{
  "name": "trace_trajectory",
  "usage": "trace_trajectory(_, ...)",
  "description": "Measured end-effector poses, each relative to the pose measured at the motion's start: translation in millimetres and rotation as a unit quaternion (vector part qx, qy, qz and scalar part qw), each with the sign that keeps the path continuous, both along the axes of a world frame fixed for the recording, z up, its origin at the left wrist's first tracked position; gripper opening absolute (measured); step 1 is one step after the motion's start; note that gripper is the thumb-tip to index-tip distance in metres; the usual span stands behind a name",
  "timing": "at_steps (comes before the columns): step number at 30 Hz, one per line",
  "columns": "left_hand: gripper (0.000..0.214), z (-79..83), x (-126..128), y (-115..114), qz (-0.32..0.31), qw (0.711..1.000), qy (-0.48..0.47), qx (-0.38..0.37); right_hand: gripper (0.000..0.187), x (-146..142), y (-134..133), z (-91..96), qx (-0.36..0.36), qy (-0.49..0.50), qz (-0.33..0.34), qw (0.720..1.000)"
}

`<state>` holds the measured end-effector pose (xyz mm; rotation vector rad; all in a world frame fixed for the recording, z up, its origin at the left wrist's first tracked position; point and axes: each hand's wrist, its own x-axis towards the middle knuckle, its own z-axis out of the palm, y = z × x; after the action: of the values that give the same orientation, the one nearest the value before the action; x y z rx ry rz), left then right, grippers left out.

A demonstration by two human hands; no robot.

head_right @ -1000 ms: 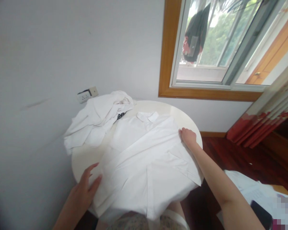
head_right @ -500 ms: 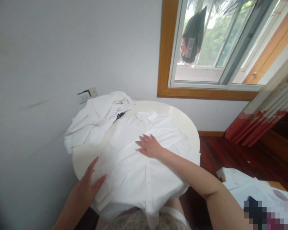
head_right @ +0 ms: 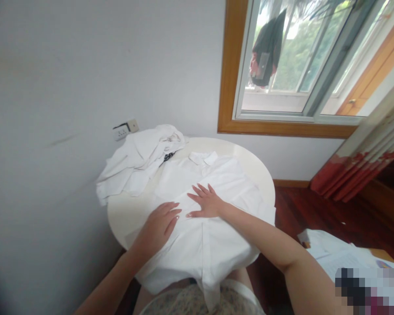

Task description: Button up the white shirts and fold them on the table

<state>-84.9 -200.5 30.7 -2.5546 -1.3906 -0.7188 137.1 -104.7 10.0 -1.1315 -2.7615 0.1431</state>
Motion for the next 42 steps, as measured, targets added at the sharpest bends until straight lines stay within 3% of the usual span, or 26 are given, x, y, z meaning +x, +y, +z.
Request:
trace_trajectory(5, 0.046, -28.5, 8.7, 5.9, -0.050, 0.996, 0.066, -0.017, 0.082, 0.9, -0.5, -0.1, 0.008, 0.001, -0.002, 1.000)
trace_trajectory(8, 0.049, -34.5, 1.1, 1.9, -0.051, 0.996, 0.079, -0.008, 0.080, 0.9, -0.8, -0.4, 0.010, 0.002, -0.003, 1.000)
trace_trajectory(15, 0.049, -27.0, -3.6, -2.0, -0.069, 0.993, 0.099, -0.014, 0.064, 9.8, 5.8, -1.1, 0.020, 0.014, -0.006, 1.000)
trace_trajectory(23, 0.048, -21.3, -4.1, -4.4, -0.075, 0.992, 0.100, -0.030, 0.061, 42.5, 37.3, -2.2, 0.041, 0.002, -0.060, 0.997)
trace_trajectory(42, 0.051, -18.5, -4.4, -5.7, -0.074, 0.992, 0.093, -0.039, 0.065, 101.5, 120.5, -13.2, 0.025, -0.032, -0.258, 0.965)
